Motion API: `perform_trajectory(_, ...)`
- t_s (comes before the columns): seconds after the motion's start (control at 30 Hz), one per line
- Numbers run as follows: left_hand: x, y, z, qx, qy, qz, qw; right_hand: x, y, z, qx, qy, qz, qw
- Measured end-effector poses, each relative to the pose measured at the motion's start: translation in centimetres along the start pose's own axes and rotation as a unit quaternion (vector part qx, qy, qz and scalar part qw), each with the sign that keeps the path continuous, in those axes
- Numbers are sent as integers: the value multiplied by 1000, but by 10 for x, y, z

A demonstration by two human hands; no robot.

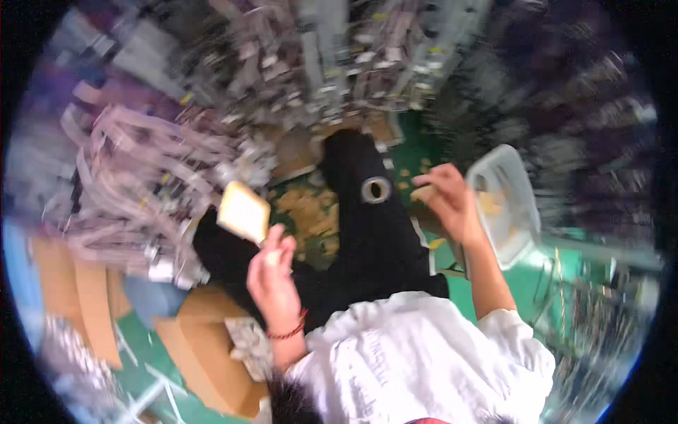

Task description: Taping wire harnesses to components and organizing them into trays in a factory setting.

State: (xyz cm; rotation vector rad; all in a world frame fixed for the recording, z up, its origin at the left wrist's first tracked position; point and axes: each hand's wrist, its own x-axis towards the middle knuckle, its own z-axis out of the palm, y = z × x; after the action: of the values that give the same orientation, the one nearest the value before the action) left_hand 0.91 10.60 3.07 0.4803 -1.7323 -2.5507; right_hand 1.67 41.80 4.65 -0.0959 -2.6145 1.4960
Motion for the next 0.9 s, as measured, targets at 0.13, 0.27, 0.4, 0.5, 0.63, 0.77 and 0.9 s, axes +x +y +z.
perform_trajectory(0.13,-9,9,2,-11,-52,3,999,30,-89,97,148,-249,-62,955)
perform_trajectory(0.27,-20,13,-15,-8,-39,4,999,41,-121,144,190,-263,-119,938)
perform_trajectory(0.4,-14,15,-25,-143,-32,-4,989,35,-119,150,367,-311,115,869)
perform_trajectory(0.5,-10,16,-23,-219,-25,-31,975,24,-105,155,432,-277,134,848)
perform_trajectory(0.63,-8,14,-24,-230,-37,-56,971,13,-101,161,401,-239,91,880)
perform_trajectory(0.77,-10,15,-19,-245,-24,-69,967,11,-98,163,383,-232,55,892)
perform_trajectory(0.9,-11,11,-22,-236,-55,-45,969,12,-99,162,368,-246,39,896)
